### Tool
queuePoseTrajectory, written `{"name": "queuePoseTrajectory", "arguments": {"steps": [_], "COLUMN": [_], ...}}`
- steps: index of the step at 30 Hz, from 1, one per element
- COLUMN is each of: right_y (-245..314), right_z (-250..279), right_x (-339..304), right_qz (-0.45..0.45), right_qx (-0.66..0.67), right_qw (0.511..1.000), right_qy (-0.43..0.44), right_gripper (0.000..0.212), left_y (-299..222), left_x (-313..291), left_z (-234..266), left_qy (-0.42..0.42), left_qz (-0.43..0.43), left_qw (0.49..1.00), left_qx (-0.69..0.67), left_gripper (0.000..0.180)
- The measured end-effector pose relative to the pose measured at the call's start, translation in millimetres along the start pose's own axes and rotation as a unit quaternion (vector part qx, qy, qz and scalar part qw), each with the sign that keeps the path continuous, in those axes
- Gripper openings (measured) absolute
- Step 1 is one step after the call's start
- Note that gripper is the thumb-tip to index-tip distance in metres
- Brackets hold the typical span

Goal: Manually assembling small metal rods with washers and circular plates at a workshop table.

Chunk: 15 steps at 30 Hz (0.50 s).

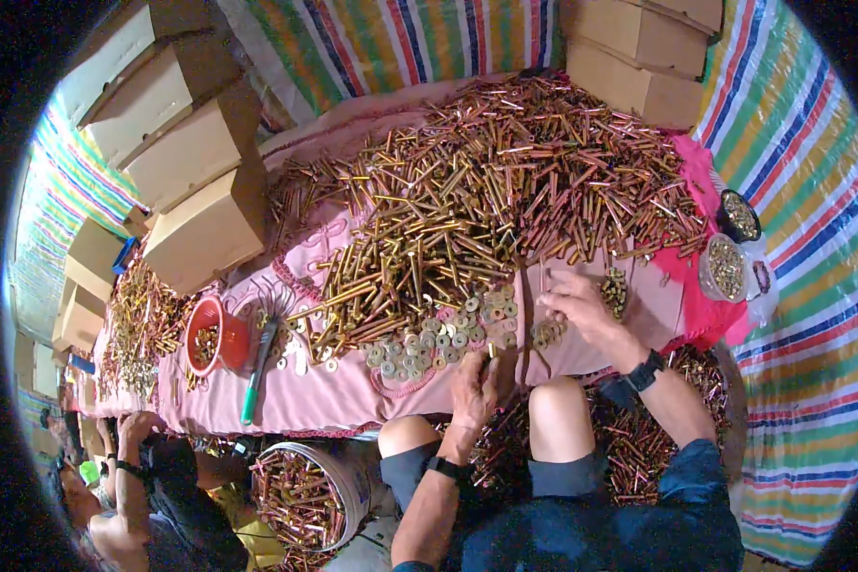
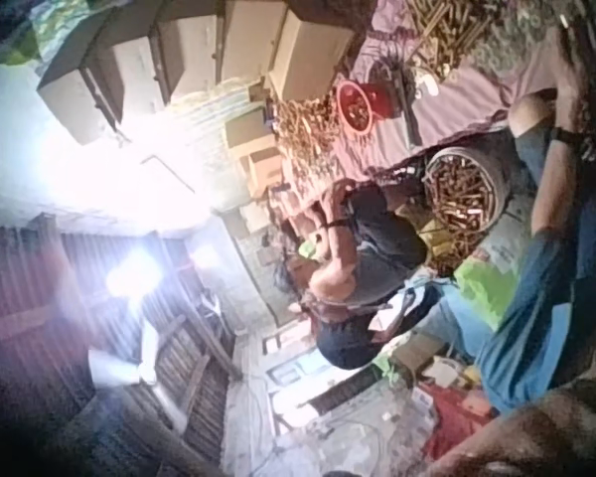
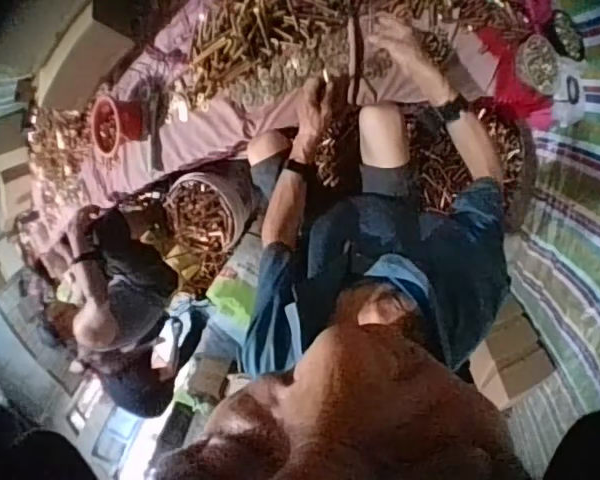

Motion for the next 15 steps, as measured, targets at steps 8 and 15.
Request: {"name": "queuePoseTrajectory", "arguments": {"steps": [8,15], "right_y": [25.1,20.4], "right_z": [-69.1,-77.0], "right_x": [-41.9,-48.6], "right_qz": [0.032,0.063], "right_qx": [-0.045,-0.141], "right_qw": [0.994,0.983], "right_qy": [0.092,0.097], "right_gripper": [0.029,0.029], "left_y": [-5.7,0.1], "left_x": [2.4,0.5], "left_z": [-2.3,-1.9], "left_qy": [0.021,0.033], "left_qz": [0.036,0.042], "left_qw": [0.999,0.998], "left_qx": [0.014,-0.03], "left_gripper": [0.02,0.021]}}
Point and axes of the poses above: each hand's wrist, its own x-axis towards the middle knuckle, its own z-axis out of the back of the hand, y = z × x, the point moved 5 cm from there along x, towards the middle knuckle, and after that the axes turned 1 degree about -z, right-handed, at the moved point
